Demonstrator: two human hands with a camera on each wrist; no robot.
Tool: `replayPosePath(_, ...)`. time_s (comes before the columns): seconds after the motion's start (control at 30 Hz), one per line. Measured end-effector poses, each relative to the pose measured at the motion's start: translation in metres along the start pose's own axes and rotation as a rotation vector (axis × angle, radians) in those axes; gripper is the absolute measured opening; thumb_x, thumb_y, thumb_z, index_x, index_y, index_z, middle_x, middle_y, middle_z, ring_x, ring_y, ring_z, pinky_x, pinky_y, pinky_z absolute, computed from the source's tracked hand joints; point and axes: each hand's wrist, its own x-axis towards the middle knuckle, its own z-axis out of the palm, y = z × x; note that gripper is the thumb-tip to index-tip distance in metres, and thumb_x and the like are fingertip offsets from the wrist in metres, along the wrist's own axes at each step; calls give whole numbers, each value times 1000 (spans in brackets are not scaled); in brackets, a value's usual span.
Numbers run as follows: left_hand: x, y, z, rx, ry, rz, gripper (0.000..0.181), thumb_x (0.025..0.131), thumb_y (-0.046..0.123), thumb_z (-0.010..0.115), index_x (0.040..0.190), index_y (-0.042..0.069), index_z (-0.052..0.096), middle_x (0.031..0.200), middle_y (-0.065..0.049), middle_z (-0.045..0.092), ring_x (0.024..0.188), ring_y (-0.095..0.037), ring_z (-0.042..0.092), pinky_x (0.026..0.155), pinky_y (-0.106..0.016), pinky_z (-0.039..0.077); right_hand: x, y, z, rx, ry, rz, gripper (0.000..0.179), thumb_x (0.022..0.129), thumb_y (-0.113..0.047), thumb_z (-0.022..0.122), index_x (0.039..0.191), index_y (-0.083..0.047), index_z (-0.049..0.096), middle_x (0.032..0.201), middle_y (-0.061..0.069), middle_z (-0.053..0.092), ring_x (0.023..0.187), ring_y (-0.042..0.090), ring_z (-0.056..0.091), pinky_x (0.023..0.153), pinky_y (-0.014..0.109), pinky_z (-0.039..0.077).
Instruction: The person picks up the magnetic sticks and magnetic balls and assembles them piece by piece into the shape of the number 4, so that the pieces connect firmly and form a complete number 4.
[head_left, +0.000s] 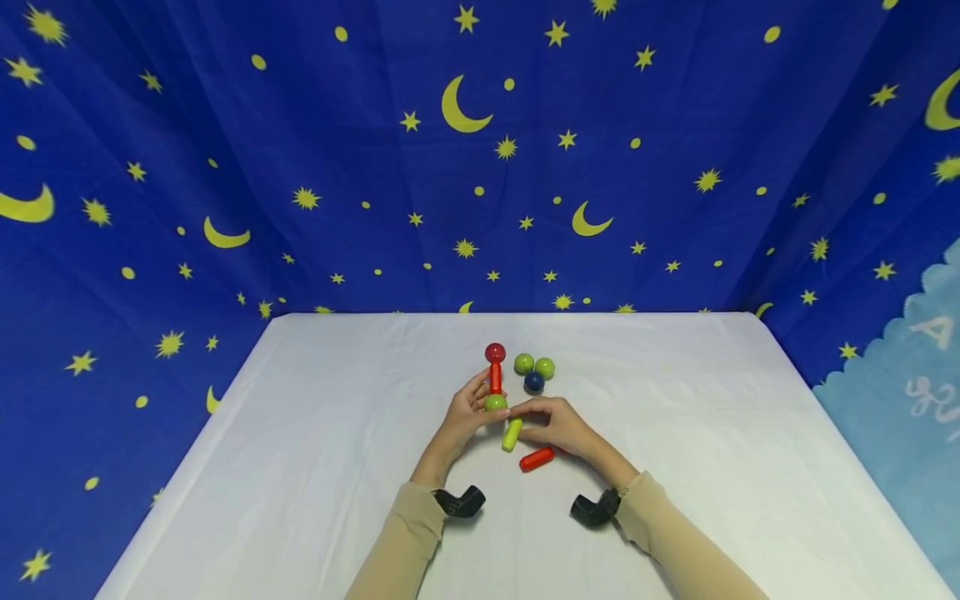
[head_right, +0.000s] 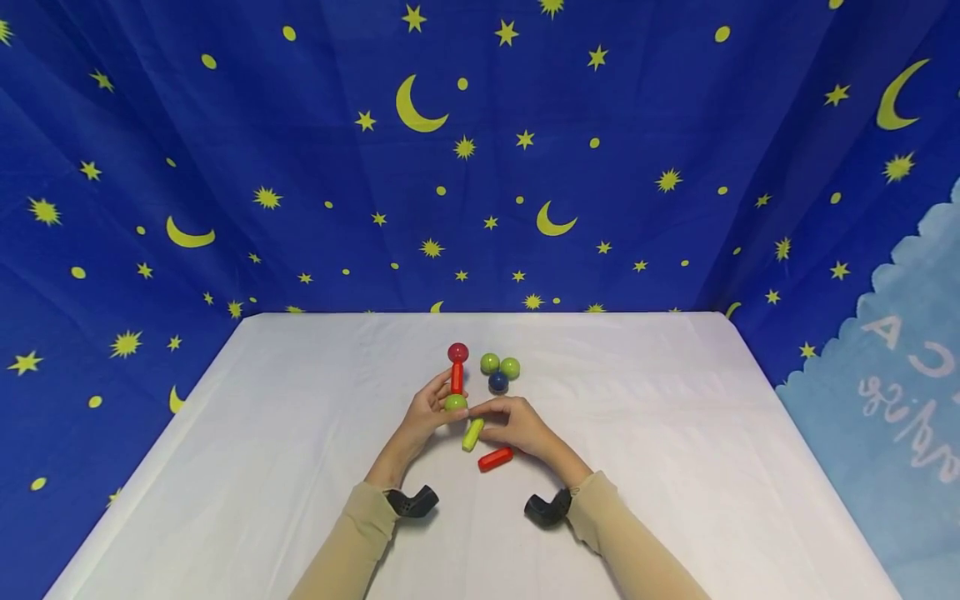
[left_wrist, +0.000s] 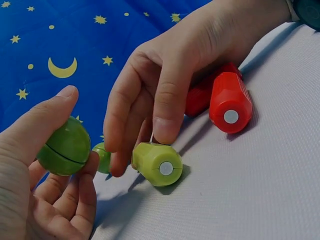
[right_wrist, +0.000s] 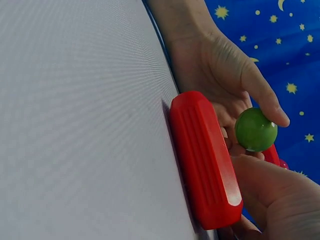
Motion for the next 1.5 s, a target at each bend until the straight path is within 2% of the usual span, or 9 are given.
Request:
replayPosePath(0.27, -2, -1, -2, 8, 12, -8, 81, 82, -3, 68, 149, 0, 23, 131, -35, 47, 96, -3, 58, 85, -15, 48, 0, -2, 1, -3, -7, -1, 34, 81, -12, 74, 113, -6, 68, 113, 9, 70, 109, 21, 61, 96, 26, 46)
replayPosePath(0.5, 0, 0, 0, 6, 9, 10, 81, 81, 1, 70, 148, -2, 25, 128, -36, 48, 92, -1, 59, 84, -14, 48, -5, 3, -4, -35, 15, -25, 31, 80, -16, 75, 109, -7, 69, 107, 9, 70, 99, 9, 60, 88, 21, 47)
replayPosePath(0.73, 12, -21, -3, -26, 20, -4, 83, 80, -4, 69, 149, 1, 24, 128, -35, 48, 91, 0, 60, 81, -14, 49, -14, 8, -13, -25, 41, 7, 32, 78, -17, 77, 108, -9, 70, 106, 7, 71, 99, 6, 60, 90, 21, 46)
replayPosePath(1.03, 12, -27, -4, -9, 44, 28, 80, 81, 1, 70, 149, 3, 27, 129, -31, 50, 96, -3, 59, 81, -15, 50, -17, 8, -15, 56, 195, 52, 30, 78, -3, 74, 108, 0, 68, 105, 16, 69, 94, 5, 62, 86, 18, 49)
replayPosePath(1.27, 12, -26, -4, -14, 50, 38, 80, 81, 1, 70, 149, 4, 27, 130, -31, 49, 98, -5, 60, 82, -15, 50, -21, -18, -19, 202, 300, -20, 24, 81, 3, 69, 103, 11, 64, 103, 27, 63, 92, 4, 64, 85, 20, 52)
replayPosePath(1.5, 13, -27, -4, -18, 50, 38, 81, 81, 2, 71, 149, 4, 28, 130, -31, 50, 98, -6, 59, 81, -16, 50, -21, -22, -17, 275, 352, -112, 23, 79, 11, 67, 101, 16, 63, 102, 33, 59, 91, 2, 61, 84, 19, 52)
